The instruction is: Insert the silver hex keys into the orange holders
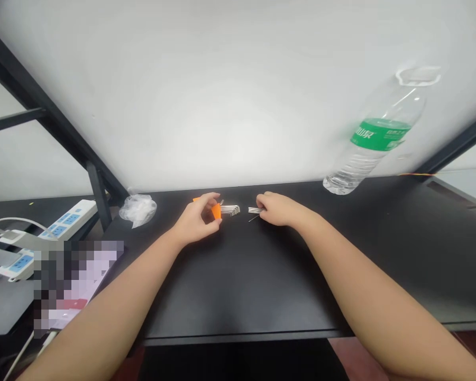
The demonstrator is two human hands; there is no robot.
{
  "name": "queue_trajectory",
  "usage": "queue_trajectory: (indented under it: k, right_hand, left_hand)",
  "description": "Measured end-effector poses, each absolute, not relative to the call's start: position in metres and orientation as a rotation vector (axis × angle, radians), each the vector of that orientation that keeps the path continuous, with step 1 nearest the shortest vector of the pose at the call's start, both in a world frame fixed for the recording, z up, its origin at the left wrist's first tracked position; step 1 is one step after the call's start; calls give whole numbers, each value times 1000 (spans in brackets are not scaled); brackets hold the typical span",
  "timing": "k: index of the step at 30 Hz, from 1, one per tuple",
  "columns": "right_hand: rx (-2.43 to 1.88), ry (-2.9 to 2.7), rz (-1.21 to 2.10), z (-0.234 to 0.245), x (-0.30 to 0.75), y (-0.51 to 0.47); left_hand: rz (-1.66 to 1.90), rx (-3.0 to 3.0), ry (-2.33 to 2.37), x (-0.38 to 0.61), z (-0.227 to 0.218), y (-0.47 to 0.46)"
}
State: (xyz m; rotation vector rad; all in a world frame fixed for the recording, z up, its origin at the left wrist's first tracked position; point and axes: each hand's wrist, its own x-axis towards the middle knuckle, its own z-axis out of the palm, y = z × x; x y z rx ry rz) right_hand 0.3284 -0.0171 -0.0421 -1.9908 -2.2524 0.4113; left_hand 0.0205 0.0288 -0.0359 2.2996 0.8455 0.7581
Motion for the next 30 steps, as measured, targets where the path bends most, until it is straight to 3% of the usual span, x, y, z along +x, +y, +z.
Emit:
queue_trajectory:
  k: [30]
  right_hand:
    - [-1961, -2159, 560, -32, 342, -20]
  left_hand:
    - [731, 2298, 836, 21, -36, 30]
